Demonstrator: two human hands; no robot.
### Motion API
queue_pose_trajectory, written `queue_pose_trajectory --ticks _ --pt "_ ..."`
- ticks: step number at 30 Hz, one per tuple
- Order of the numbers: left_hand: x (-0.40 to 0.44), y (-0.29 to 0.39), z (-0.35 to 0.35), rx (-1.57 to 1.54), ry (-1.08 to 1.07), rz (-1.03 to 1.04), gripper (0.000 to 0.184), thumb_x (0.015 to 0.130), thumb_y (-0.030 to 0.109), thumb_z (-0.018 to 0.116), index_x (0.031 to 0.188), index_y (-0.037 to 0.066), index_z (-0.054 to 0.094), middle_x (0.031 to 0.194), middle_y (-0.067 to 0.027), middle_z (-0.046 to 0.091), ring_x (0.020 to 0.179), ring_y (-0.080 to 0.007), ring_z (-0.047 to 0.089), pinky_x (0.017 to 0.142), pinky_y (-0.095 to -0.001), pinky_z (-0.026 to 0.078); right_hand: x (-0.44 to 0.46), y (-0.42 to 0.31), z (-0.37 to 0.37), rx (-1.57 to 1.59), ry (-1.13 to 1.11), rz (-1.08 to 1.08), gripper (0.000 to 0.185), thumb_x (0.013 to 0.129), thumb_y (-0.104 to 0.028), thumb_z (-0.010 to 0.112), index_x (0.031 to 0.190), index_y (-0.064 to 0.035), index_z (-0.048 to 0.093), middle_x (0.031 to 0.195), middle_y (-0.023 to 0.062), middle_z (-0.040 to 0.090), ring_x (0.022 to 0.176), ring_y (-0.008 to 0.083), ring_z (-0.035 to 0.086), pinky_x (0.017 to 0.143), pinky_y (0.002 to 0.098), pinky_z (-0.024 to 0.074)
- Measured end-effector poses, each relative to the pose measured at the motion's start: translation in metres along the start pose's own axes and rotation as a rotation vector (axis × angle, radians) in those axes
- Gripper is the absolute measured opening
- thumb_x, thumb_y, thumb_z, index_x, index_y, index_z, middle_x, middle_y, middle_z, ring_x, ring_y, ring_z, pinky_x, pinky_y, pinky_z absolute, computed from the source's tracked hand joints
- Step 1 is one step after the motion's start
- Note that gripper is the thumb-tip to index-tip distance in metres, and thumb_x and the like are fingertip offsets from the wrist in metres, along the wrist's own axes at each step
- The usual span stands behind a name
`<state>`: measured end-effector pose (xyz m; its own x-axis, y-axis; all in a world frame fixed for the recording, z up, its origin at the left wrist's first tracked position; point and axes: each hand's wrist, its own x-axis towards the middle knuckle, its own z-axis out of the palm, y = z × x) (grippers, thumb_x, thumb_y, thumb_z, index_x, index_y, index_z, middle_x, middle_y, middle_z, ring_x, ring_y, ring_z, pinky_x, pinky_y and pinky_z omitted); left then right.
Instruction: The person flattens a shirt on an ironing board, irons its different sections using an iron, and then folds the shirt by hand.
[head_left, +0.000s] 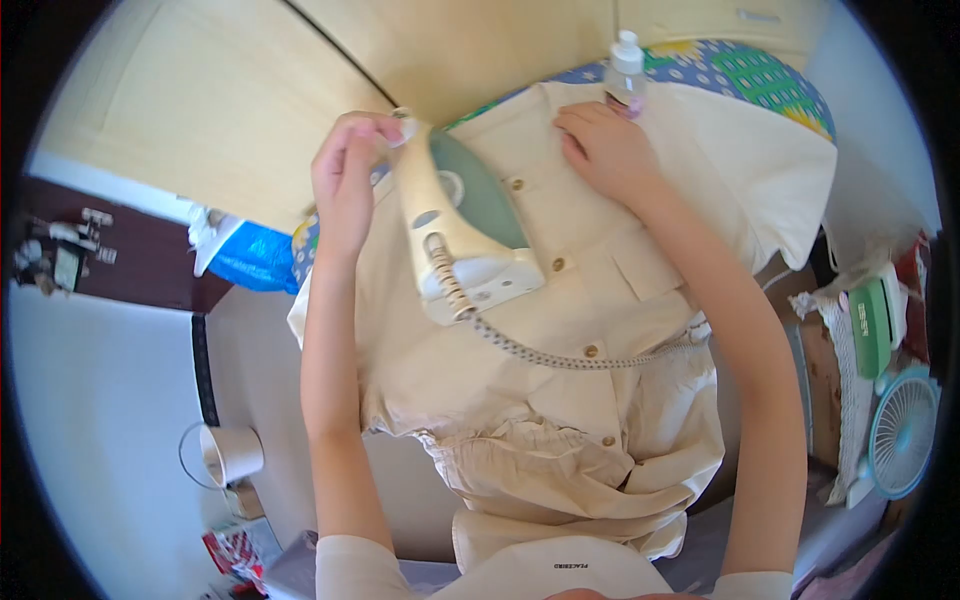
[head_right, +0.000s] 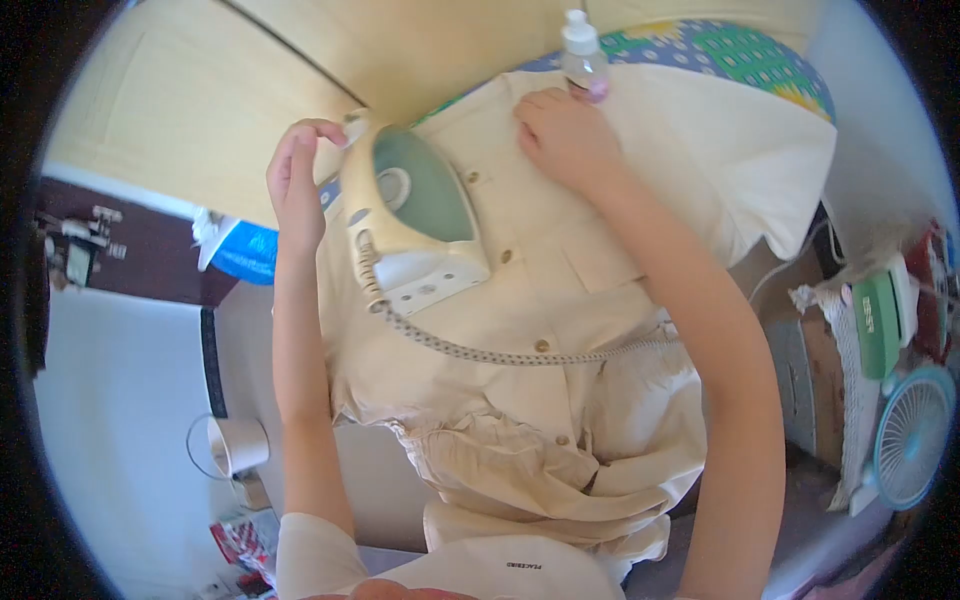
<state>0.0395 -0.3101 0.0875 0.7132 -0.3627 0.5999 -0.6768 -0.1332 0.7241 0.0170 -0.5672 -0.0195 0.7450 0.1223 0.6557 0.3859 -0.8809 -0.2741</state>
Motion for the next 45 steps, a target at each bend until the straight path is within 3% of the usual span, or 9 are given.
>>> queue_pose_trajectory --ticks 3,9,16,19,21,23,27,32,45 --pt "-0.023 -0.035 -0.048 0.143 0.231 -0.221 0.019 0.091 0.015 0.043 0.096 0.002 0.055 0.095 -0.0046 0.057 0.091 -0.0122 0.051 0.085 -0.0272 0.039 0.002 0.004 0.003 -0.004 0.074 -0.049 0.013 0.075 -0.012 0.054 0.085 -0.0052 0.059 0.093 0.0073 0.061 0.092 0.0230 0.056 0.078 0.0354 0.0458" --pt "-0.118 -0.041 -0.097 1.079 -0.367 -0.344 0.050 0.090 0.037 0.045 0.133 0.014 0.038 0.141 -0.0097 0.031 0.132 -0.0268 0.023 0.104 -0.0495 0.019 0.001 0.004 -0.002 -0.040 -0.030 -0.041 0.021 0.075 -0.009 0.056 0.096 -0.0058 0.061 0.103 0.0079 0.061 0.098 0.0235 0.056 0.086 0.0371 0.0432" --pt "-0.156 -0.038 -0.128 1.015 -0.075 -0.592 0.053 0.088 0.036 0.046 0.134 0.013 0.036 0.143 -0.0100 0.025 0.133 -0.0338 0.018 0.104 -0.0548 0.015 0.003 -0.007 -0.014 -0.195 -0.057 -0.131 0.023 0.075 -0.011 0.056 0.096 -0.0062 0.062 0.106 0.0088 0.061 0.097 0.0245 0.057 0.089 0.0460 0.0393" --pt "-0.150 -0.036 -0.117 1.227 -0.061 -0.279 0.053 0.086 0.029 0.049 0.131 0.005 0.036 0.142 -0.0141 0.026 0.132 -0.0360 0.018 0.104 -0.0539 0.017 0.017 -0.008 -0.023 -0.273 -0.295 -0.125 0.025 0.076 -0.014 0.055 0.099 -0.0053 0.061 0.108 0.0104 0.060 0.093 0.0249 0.058 0.082 0.0443 0.0432" --pt "-0.137 -0.024 -0.104 0.910 -0.205 -0.178 0.052 0.084 0.022 0.050 0.128 -0.001 0.036 0.141 -0.0173 0.027 0.132 -0.0357 0.019 0.105 -0.0524 0.018 0.046 -0.028 -0.032 -0.191 -0.372 0.050 0.027 0.081 -0.021 0.054 0.101 -0.0042 0.059 0.102 0.0093 0.061 0.088 0.0233 0.060 0.073 0.0414 0.0461" --pt "-0.125 -0.018 -0.086 0.803 -0.236 -0.255 0.051 0.087 0.026 0.046 0.131 0.002 0.035 0.141 -0.0150 0.026 0.132 -0.0347 0.019 0.105 -0.0536 0.016 0.079 -0.074 -0.049 0.690 -0.233 0.689 0.032 0.086 -0.026 0.050 0.107 -0.0036 0.056 0.099 0.0081 0.060 0.086 0.0217 0.060 0.068 0.0370 0.0473" --pt "-0.111 -0.030 -0.062 0.894 -0.307 -0.300 0.051 0.091 0.035 0.038 0.132 0.005 0.035 0.142 -0.0085 0.027 0.133 -0.0314 0.019 0.099 -0.0656 0.011 0.090 -0.146 -0.040 0.358 -0.458 0.212 0.046 0.082 -0.022 0.057 0.122 -0.0028 0.044 0.119 0.0135 0.041 0.105 0.0249 0.047 0.080 0.0308 0.0440" --pt "-0.114 -0.042 -0.058 1.050 -0.234 -0.241 0.050 0.092 0.035 0.035 0.134 0.007 0.034 0.142 -0.0064 0.029 0.132 -0.0287 0.022 0.094 -0.0714 0.008 0.085 -0.168 -0.031 0.299 -0.546 0.260 0.069 0.070 0.000 0.056 0.133 -0.0056 0.027 0.131 0.0208 0.017 0.112 0.0361 0.043 0.090 0.0353 0.0415" --pt "-0.112 -0.040 -0.058 1.003 -0.161 -0.325 0.050 0.092 0.038 0.034 0.133 0.008 0.036 0.140 -0.0046 0.033 0.132 -0.0234 0.025 0.095 -0.0702 0.006 0.089 -0.178 -0.030 0.383 -0.580 -0.075 0.062 0.072 0.000 0.051 0.131 -0.0092 0.033 0.128 0.0172 0.031 0.106 0.0375 0.049 0.086 0.0382 0.0440"
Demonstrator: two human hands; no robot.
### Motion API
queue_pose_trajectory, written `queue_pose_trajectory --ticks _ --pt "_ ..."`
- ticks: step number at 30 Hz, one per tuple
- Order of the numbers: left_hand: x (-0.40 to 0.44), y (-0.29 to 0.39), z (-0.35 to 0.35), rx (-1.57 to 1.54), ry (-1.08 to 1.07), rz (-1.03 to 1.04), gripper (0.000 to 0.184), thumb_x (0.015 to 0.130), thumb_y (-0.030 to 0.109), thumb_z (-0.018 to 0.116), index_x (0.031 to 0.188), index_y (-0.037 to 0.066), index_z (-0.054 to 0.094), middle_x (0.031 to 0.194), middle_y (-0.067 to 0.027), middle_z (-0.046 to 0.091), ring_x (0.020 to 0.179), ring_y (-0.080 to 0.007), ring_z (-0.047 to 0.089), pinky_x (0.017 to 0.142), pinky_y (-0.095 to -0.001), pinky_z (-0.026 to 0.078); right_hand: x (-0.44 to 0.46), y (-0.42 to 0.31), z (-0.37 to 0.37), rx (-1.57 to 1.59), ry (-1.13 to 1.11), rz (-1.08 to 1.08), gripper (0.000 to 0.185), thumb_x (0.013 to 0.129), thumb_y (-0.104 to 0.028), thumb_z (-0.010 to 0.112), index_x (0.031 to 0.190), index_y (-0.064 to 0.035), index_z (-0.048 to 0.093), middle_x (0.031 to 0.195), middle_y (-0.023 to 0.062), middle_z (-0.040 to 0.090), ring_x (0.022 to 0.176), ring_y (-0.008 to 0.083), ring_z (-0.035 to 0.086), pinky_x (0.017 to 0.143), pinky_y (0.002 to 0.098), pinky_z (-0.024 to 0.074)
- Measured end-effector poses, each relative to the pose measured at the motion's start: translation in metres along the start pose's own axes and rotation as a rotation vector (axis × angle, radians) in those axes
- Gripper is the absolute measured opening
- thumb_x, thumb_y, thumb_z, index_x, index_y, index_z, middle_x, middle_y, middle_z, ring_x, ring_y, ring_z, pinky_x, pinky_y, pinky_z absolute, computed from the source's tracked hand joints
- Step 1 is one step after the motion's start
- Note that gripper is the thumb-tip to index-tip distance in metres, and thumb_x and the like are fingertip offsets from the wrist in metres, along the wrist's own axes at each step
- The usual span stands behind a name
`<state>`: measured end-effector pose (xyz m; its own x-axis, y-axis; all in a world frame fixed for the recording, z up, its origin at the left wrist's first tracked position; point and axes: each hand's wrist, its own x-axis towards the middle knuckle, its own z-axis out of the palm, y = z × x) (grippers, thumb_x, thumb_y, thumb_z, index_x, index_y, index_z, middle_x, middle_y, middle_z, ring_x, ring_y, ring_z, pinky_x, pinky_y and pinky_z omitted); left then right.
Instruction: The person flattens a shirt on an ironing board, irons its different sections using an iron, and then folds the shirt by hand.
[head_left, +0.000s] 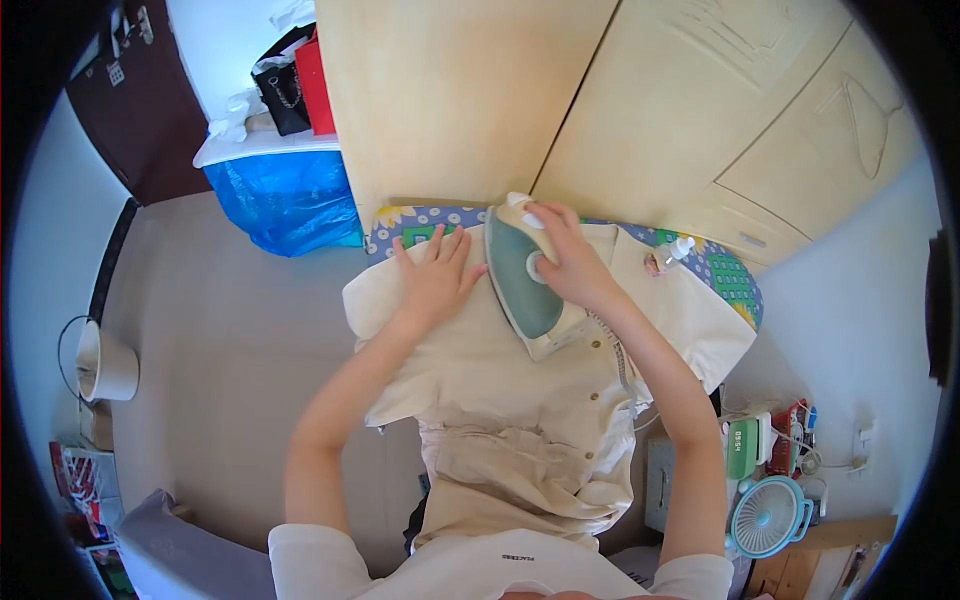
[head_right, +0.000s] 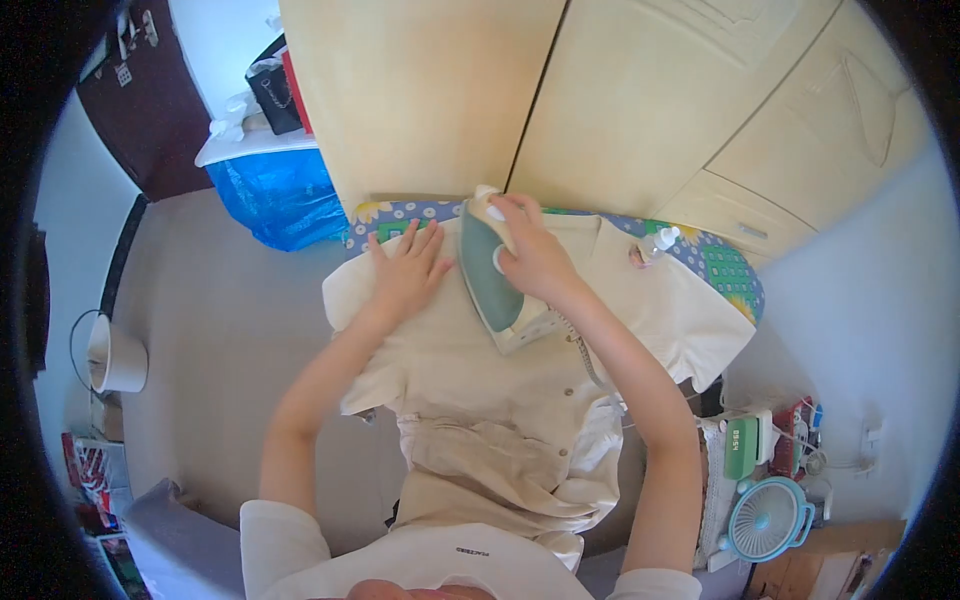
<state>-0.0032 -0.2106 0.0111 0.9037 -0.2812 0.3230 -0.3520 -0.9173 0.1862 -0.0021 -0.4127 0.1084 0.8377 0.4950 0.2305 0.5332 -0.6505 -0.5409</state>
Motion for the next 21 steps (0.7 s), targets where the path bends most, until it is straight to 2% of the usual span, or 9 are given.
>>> queue_pose_trajectory --ticks 2,3,5,9,12,13,15,19,21 --pt "-0.001 0.002 0.000 0.011 0.004 -0.011 0.050 0.092 0.039 0.034 0.133 0.008 0.036 0.140 -0.0045 0.033 0.132 -0.0229 0.025 0.095 -0.0702 0.006 0.000 -0.004 0.002 -0.076 0.112 0.201 0.062 0.074 -0.006 0.052 0.132 -0.0051 0.030 0.134 0.0206 0.027 0.100 0.0380 0.053 0.082 0.0400 0.0457" --pt "-0.001 0.002 0.000 0.005 0.004 -0.013 0.051 0.092 0.039 0.034 0.133 0.008 0.035 0.140 -0.0044 0.033 0.132 -0.0232 0.025 0.095 -0.0701 0.005 0.000 -0.008 0.003 -0.066 0.109 0.198 0.062 0.074 -0.006 0.052 0.132 -0.0051 0.030 0.134 0.0206 0.027 0.100 0.0380 0.053 0.082 0.0400 0.0457" --pt "0.001 0.000 0.001 0.002 0.006 -0.010 0.051 0.093 0.039 0.034 0.134 0.009 0.034 0.140 -0.0044 0.033 0.132 -0.0234 0.025 0.095 -0.0699 0.004 0.001 -0.013 0.005 -0.208 0.195 0.461 0.067 0.074 -0.011 0.053 0.134 -0.0002 0.025 0.133 0.0247 0.031 0.100 0.0372 0.054 0.081 0.0409 0.0460" --pt "0.003 0.001 0.005 -0.065 0.041 -0.013 0.058 0.091 0.046 0.032 0.135 0.007 0.032 0.138 -0.0061 0.037 0.130 -0.0244 0.028 0.094 -0.0715 0.005 -0.002 0.002 0.005 -0.203 0.075 0.407 0.070 0.074 -0.015 0.054 0.134 0.0032 0.023 0.128 0.0276 0.038 0.104 0.0378 0.052 0.085 0.0401 0.0446" --pt "0.007 0.001 0.012 -0.018 0.067 0.005 0.060 0.091 0.048 0.032 0.137 0.009 0.027 0.138 -0.0077 0.036 0.130 -0.0258 0.028 0.093 -0.0717 0.007 -0.002 0.004 -0.001 -0.118 0.049 0.231 0.070 0.074 -0.015 0.055 0.134 0.0022 0.025 0.122 0.0273 0.045 0.106 0.0385 0.051 0.087 0.0395 0.0432" --pt "0.005 0.000 0.012 0.034 0.086 0.003 0.061 0.091 0.048 0.031 0.139 0.011 0.024 0.139 -0.0090 0.035 0.130 -0.0270 0.028 0.093 -0.0718 0.008 0.000 0.001 -0.003 -0.075 0.025 0.318 0.069 0.074 -0.014 0.054 0.134 0.0008 0.026 0.115 0.0259 0.050 0.090 0.0331 0.056 0.072 0.0373 0.0469" --pt "0.003 0.003 0.010 0.046 0.083 -0.007 0.062 0.090 0.046 0.037 0.140 0.014 0.019 0.142 -0.0112 0.027 0.131 -0.0306 0.024 0.093 -0.0714 0.010 0.000 0.015 0.005 -0.019 0.021 0.395 0.067 0.074 -0.011 0.053 0.135 -0.0024 0.027 0.111 0.0232 0.053 0.068 0.0239 0.060 0.051 0.0321 0.0489" --pt "0.003 0.004 0.008 0.013 0.081 -0.034 0.065 0.089 0.048 0.036 0.141 0.015 0.015 0.144 -0.0121 0.023 0.131 -0.0340 0.023 0.093 -0.0715 0.010 0.007 -0.014 0.004 0.263 0.063 0.557 0.068 0.074 -0.010 0.053 0.135 0.0009 0.025 0.132 0.0232 0.037 0.118 0.0361 0.043 0.099 0.0364 0.0335" --pt "0.002 0.003 0.008 -0.023 0.101 -0.015 0.066 0.089 0.049 0.035 0.141 0.015 0.015 0.144 -0.0123 0.023 0.131 -0.0343 0.022 0.093 -0.0713 0.009 0.004 0.007 0.004 0.075 0.075 0.353 0.067 0.074 -0.009 0.053 0.135 0.0007 0.025 0.134 0.0226 0.034 0.119 0.0356 0.041 0.101 0.0352 0.0317"
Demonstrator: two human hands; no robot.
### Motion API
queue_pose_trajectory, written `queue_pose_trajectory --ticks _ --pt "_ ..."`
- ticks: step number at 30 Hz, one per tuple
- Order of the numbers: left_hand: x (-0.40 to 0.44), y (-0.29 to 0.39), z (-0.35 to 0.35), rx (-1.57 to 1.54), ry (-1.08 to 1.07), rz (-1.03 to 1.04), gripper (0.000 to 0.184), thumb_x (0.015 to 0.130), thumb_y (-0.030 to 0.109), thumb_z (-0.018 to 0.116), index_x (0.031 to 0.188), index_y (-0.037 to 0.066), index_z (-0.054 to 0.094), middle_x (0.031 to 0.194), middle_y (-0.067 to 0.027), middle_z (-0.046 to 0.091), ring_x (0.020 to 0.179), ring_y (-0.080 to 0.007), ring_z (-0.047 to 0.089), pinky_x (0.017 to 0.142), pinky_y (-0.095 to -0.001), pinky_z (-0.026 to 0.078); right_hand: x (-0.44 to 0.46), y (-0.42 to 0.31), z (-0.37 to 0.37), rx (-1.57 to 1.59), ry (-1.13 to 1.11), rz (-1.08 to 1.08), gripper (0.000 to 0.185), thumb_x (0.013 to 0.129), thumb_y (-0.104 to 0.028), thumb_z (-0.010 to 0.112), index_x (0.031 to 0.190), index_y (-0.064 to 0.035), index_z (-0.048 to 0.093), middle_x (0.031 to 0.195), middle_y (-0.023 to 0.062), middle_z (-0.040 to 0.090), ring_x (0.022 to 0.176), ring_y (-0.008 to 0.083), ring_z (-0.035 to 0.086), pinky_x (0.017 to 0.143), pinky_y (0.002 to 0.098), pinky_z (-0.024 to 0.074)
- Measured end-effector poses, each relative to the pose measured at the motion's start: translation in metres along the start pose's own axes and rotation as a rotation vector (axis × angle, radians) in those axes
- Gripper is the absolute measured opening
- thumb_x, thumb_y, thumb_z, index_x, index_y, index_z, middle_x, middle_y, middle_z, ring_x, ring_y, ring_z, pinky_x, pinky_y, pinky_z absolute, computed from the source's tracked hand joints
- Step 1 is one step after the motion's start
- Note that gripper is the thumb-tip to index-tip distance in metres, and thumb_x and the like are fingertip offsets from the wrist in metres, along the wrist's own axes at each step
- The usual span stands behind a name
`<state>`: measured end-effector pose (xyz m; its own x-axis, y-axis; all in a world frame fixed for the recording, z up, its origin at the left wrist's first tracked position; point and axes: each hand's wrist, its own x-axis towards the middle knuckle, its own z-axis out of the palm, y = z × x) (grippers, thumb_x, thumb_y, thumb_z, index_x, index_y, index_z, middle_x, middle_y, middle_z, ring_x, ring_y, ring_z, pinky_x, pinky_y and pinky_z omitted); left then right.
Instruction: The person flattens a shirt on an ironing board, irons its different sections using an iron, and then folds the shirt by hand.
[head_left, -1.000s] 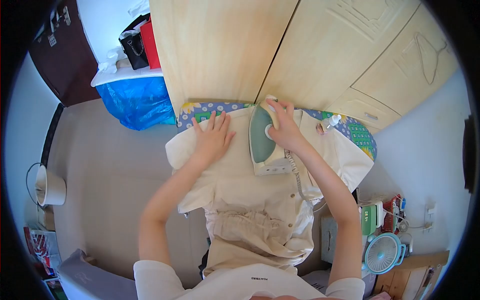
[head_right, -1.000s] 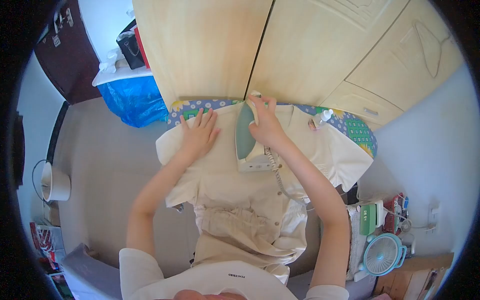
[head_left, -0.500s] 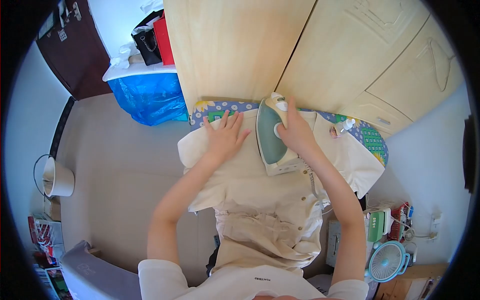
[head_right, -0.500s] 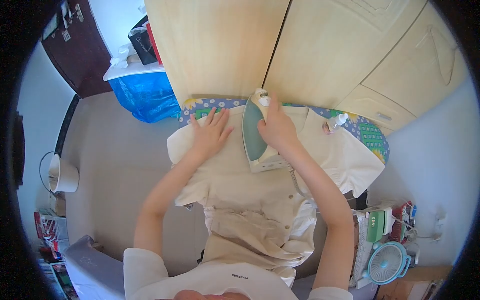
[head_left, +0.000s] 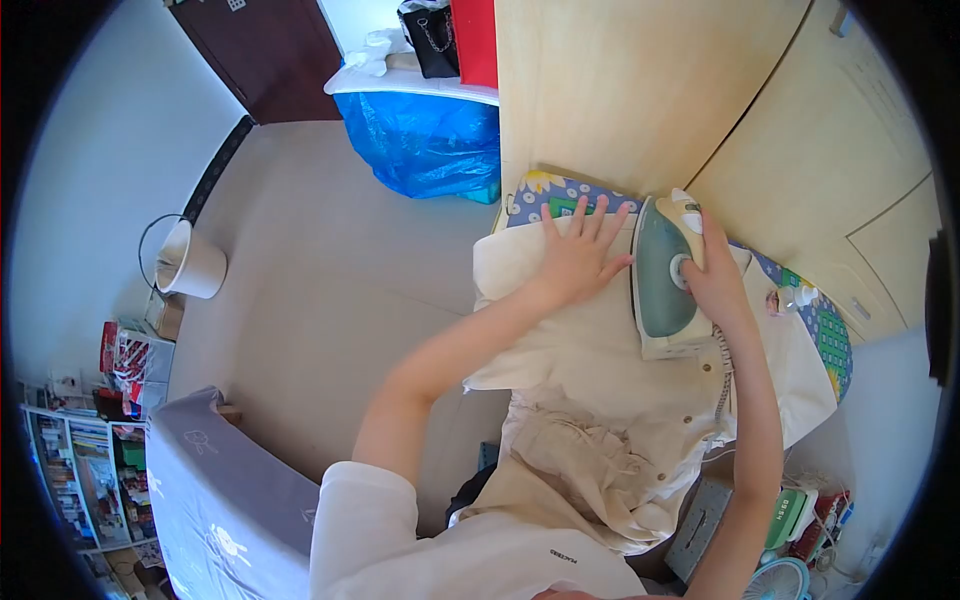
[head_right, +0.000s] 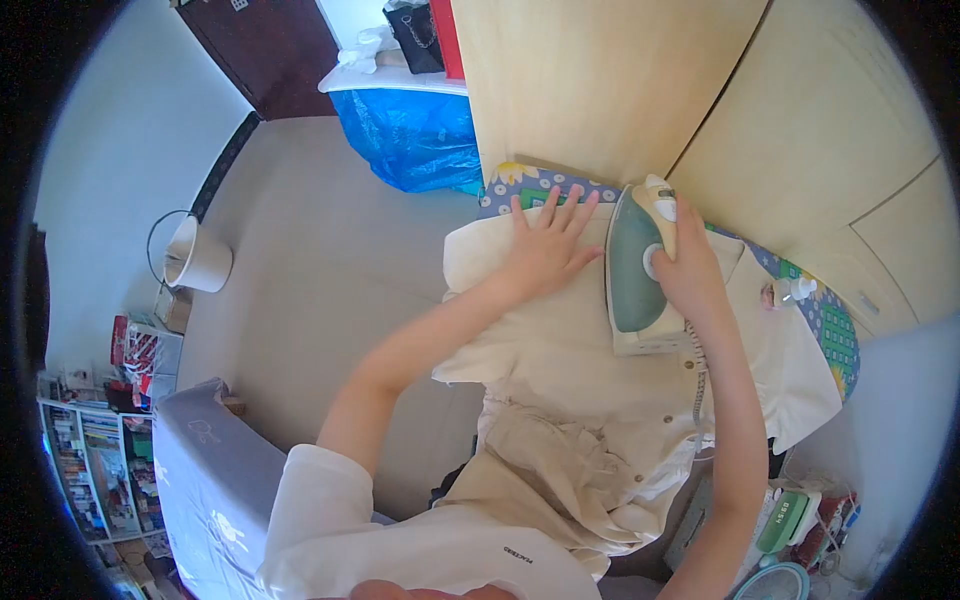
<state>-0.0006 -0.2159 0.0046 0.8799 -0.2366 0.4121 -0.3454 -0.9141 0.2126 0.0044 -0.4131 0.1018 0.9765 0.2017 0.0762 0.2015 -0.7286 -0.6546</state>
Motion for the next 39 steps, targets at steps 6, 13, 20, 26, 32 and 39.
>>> queue_pose_trajectory --ticks 6,13,20,26,32,39 --pt "0.003 0.003 0.002 0.002 -0.039 -0.021 0.070 0.089 0.050 0.034 0.142 0.010 0.010 0.140 -0.0232 0.024 0.132 -0.0356 0.021 0.094 -0.0703 0.007 0.003 0.008 -0.003 0.061 -0.067 -0.064 0.068 0.073 -0.007 0.053 0.135 0.0011 0.025 0.131 0.0224 0.039 0.120 0.0338 0.041 0.099 0.0347 0.0328" --pt "0.004 0.002 -0.004 -0.043 -0.101 -0.026 0.070 0.090 0.048 0.034 0.141 0.007 0.009 0.139 -0.0260 0.025 0.132 -0.0363 0.020 0.094 -0.0696 0.005 -0.005 -0.015 -0.011 0.227 -0.101 0.145 0.070 0.072 -0.009 0.055 0.136 -0.0005 0.026 0.130 0.0222 0.041 0.120 0.0324 0.042 0.098 0.0348 0.0345" --pt "0.005 0.000 -0.007 -0.138 -0.146 -0.045 0.069 0.090 0.043 0.039 0.140 0.004 0.012 0.139 -0.0246 0.026 0.133 -0.0326 0.021 0.095 -0.0690 0.003 0.005 0.008 0.003 0.115 0.047 0.069 0.070 0.073 -0.011 0.055 0.136 -0.0023 0.026 0.132 0.0222 0.039 0.122 0.0322 0.039 0.099 0.0335 0.0332" --pt "0.002 -0.010 0.011 0.079 -0.091 0.043 0.058 0.086 0.022 0.043 0.136 0.001 0.022 0.139 -0.0190 0.029 0.132 -0.0276 0.024 0.094 -0.0708 0.007 -0.003 0.008 -0.008 0.075 -0.106 -0.045 0.071 0.075 -0.010 0.054 0.138 -0.0038 0.023 0.130 0.0200 0.041 0.103 0.0259 0.048 0.078 0.0299 0.0405" --pt "0.000 -0.013 0.011 0.093 -0.080 0.072 0.055 0.079 0.011 0.045 0.130 -0.003 0.033 0.139 -0.0191 0.029 0.133 -0.0269 0.023 0.092 -0.0717 0.010 -0.003 0.001 -0.001 -0.017 0.049 0.010 0.070 0.075 -0.013 0.052 0.136 0.0033 0.021 0.137 0.0231 0.031 0.125 0.0331 0.034 0.101 0.0339 0.0304" --pt "-0.001 -0.012 0.007 0.109 -0.110 0.096 0.058 0.075 0.007 0.047 0.131 -0.004 0.032 0.140 -0.0199 0.027 0.133 -0.0279 0.022 0.092 -0.0717 0.010 -0.002 0.010 0.002 -0.015 0.024 -0.086 0.069 0.076 -0.015 0.050 0.135 0.0061 0.021 0.137 0.0243 0.030 0.125 0.0342 0.034 0.101 0.0348 0.0313"
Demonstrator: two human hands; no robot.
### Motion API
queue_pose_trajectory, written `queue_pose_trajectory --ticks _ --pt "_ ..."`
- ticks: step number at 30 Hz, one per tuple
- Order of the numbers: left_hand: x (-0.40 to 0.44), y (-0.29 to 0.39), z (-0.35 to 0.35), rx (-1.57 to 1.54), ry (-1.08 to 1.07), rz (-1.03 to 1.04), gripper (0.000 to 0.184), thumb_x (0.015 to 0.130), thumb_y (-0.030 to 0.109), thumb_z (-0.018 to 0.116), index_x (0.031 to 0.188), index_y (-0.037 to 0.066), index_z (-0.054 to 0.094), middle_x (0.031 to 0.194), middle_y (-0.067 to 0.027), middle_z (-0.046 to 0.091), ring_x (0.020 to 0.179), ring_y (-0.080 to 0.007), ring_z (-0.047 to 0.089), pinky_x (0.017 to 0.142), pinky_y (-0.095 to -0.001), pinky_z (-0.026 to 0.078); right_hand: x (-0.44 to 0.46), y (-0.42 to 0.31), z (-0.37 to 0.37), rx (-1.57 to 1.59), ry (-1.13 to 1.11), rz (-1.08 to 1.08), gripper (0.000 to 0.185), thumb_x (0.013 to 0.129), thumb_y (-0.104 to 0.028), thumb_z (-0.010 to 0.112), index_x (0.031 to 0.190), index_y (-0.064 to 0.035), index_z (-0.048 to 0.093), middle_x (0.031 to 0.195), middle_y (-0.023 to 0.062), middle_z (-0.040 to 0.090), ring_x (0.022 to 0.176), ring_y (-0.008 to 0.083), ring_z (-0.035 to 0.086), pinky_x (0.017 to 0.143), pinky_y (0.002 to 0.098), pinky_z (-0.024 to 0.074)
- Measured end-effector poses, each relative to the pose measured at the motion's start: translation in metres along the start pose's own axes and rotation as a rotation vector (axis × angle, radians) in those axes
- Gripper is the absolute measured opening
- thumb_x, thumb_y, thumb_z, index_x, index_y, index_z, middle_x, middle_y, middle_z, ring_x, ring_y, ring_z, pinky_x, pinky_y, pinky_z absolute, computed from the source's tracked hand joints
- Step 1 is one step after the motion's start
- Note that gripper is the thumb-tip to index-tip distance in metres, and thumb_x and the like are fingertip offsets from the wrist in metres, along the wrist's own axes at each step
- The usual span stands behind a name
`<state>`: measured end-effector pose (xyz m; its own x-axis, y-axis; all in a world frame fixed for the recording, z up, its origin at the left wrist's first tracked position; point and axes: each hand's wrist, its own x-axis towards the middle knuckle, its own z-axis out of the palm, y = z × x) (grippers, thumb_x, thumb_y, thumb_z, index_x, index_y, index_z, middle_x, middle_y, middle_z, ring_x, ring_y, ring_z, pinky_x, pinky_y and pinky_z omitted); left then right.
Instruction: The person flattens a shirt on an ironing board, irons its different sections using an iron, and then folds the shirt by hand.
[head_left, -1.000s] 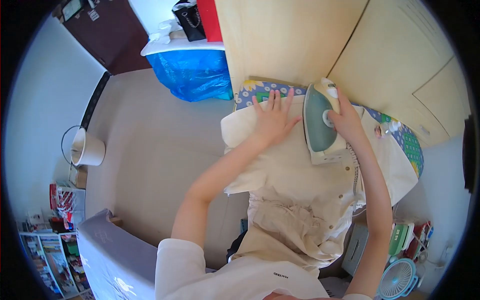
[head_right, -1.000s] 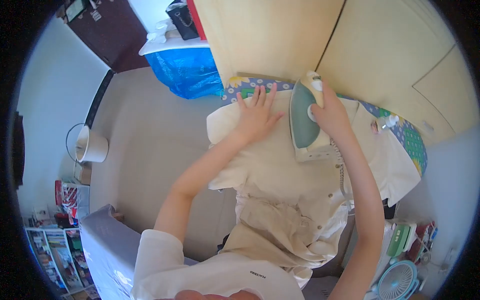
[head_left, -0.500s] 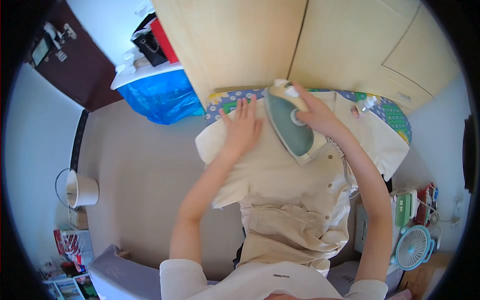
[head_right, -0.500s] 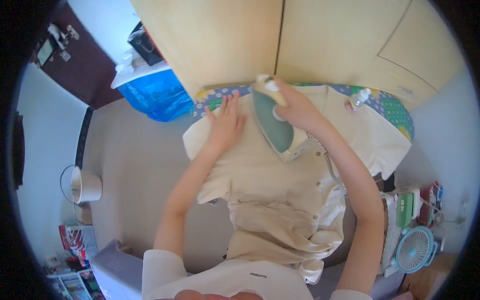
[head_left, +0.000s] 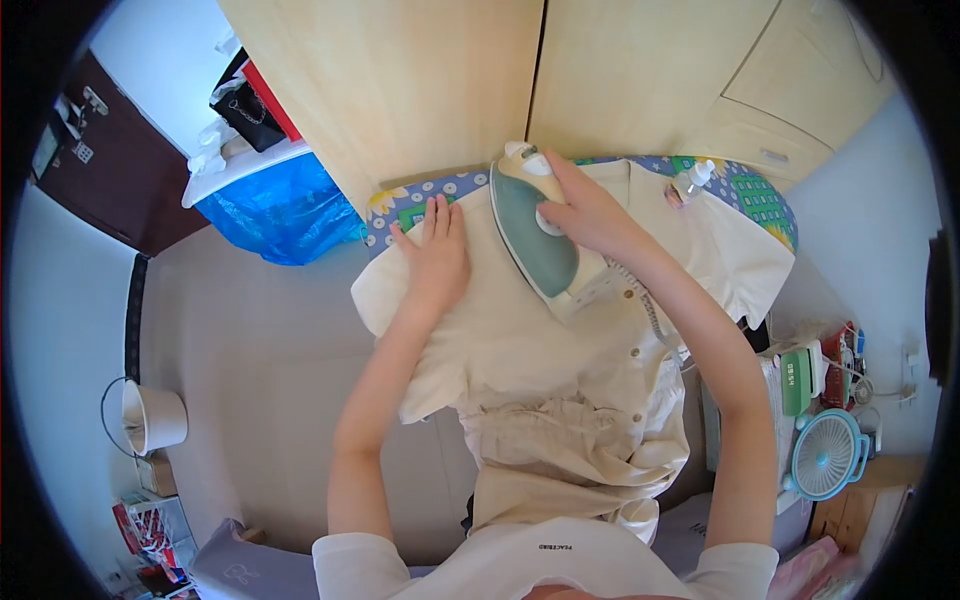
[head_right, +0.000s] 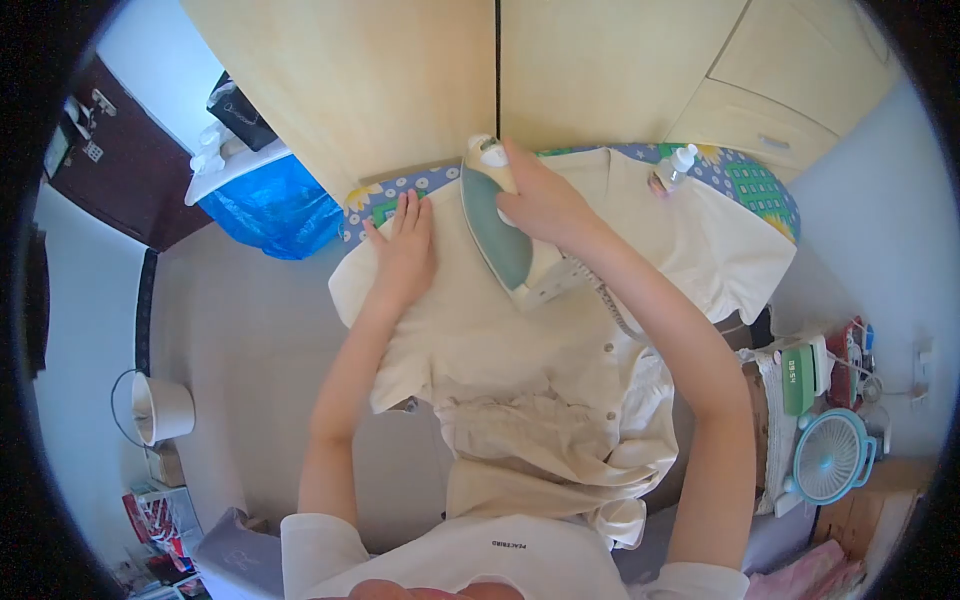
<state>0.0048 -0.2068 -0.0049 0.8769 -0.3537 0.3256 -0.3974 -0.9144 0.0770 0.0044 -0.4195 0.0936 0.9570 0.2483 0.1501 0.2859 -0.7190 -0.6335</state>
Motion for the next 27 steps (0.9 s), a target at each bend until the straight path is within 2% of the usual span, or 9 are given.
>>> queue_pose_trajectory --ticks 3,7,10,13,15,19,22,25,27 --pt "0.003 0.001 -0.005 -0.015 -0.027 -0.016 0.060 0.074 0.005 0.048 0.131 -0.004 0.032 0.140 -0.0197 0.027 0.133 -0.0286 0.022 0.092 -0.0720 0.010 0.002 -0.009 0.000 -0.095 0.033 0.153 0.068 0.077 -0.017 0.049 0.134 0.0065 0.020 0.137 0.0238 0.029 0.124 0.0343 0.036 0.100 0.0354 0.0323" --pt "0.001 -0.001 -0.003 0.008 -0.040 0.000 0.061 0.072 0.004 0.048 0.131 -0.004 0.032 0.140 -0.0199 0.027 0.133 -0.0290 0.022 0.092 -0.0722 0.009 -0.001 -0.007 -0.006 -0.128 0.010 0.097 0.068 0.078 -0.017 0.049 0.134 0.0065 0.019 0.137 0.0235 0.029 0.123 0.0345 0.037 0.099 0.0364 0.0336" --pt "0.001 -0.001 -0.003 -0.006 -0.029 0.009 0.060 0.072 0.002 0.047 0.130 -0.004 0.032 0.140 -0.0200 0.027 0.132 -0.0290 0.023 0.092 -0.0723 0.008 0.001 0.000 -0.013 0.016 -0.178 0.000 0.068 0.078 -0.017 0.049 0.134 0.0066 0.019 0.137 0.0246 0.029 0.122 0.0352 0.037 0.098 0.0368 0.0343" --pt "0.000 0.000 -0.001 -0.017 -0.026 0.009 0.060 0.072 0.002 0.046 0.130 -0.003 0.033 0.140 -0.0201 0.028 0.132 -0.0294 0.023 0.092 -0.0724 0.008 0.002 0.001 -0.006 -0.076 -0.094 -0.029 0.067 0.078 -0.016 0.049 0.134 0.0065 0.020 0.135 0.0256 0.031 0.121 0.0354 0.039 0.097 0.0369 0.0354" --pt "0.001 -0.002 -0.002 -0.019 -0.017 0.010 0.059 0.072 0.001 0.047 0.130 -0.003 0.034 0.139 -0.0202 0.028 0.132 -0.0298 0.024 0.092 -0.0725 0.008 0.003 -0.006 -0.002 -0.120 0.022 0.120 0.065 0.078 -0.015 0.050 0.132 0.0069 0.023 0.132 0.0264 0.035 0.119 0.0359 0.040 0.096 0.0372 0.0357" --pt "0.000 -0.001 -0.004 -0.055 -0.006 0.011 0.059 0.072 0.000 0.046 0.131 0.000 0.035 0.139 -0.0204 0.029 0.132 -0.0308 0.023 0.092 -0.0722 0.008 0.002 -0.006 -0.010 -0.085 0.006 0.043 0.064 0.077 -0.015 0.050 0.131 0.0067 0.024 0.128 0.0264 0.039 0.116 0.0364 0.043 0.094 0.0380 0.0370" --pt "0.000 0.001 -0.009 -0.048 -0.005 0.021 0.059 0.073 0.001 0.046 0.131 0.004 0.037 0.138 -0.0205 0.030 0.132 -0.0313 0.024 0.092 -0.0719 0.009 0.001 -0.008 -0.018 0.092 -0.228 0.017 0.066 0.076 -0.011 0.051 0.134 0.0055 0.024 0.132 0.0245 0.037 0.121 0.0343 0.040 0.099 0.0350 0.0330" --pt "-0.003 0.001 -0.007 -0.033 -0.008 0.024 0.058 0.073 0.002 0.047 0.131 0.007 0.039 0.138 -0.0205 0.030 0.132 -0.0316 0.024 0.092 -0.0717 0.009 0.003 -0.005 -0.007 -0.032 -0.080 -0.003 0.066 0.075 -0.010 0.051 0.133 0.0065 0.024 0.131 0.0252 0.038 0.120 0.0344 0.040 0.099 0.0351 0.0330" --pt "-0.002 -0.002 -0.007 -0.022 0.003 0.026 0.058 0.074 0.002 0.048 0.131 0.009 0.039 0.138 -0.0205 0.030 0.131 -0.0316 0.024 0.093 -0.0716 0.009 0.009 -0.009 -0.002 -0.172 0.029 0.191 0.066 0.075 -0.014 0.050 0.133 0.0048 0.025 0.129 0.0229 0.040 0.113 0.0345 0.047 0.093 0.0369 0.0390"
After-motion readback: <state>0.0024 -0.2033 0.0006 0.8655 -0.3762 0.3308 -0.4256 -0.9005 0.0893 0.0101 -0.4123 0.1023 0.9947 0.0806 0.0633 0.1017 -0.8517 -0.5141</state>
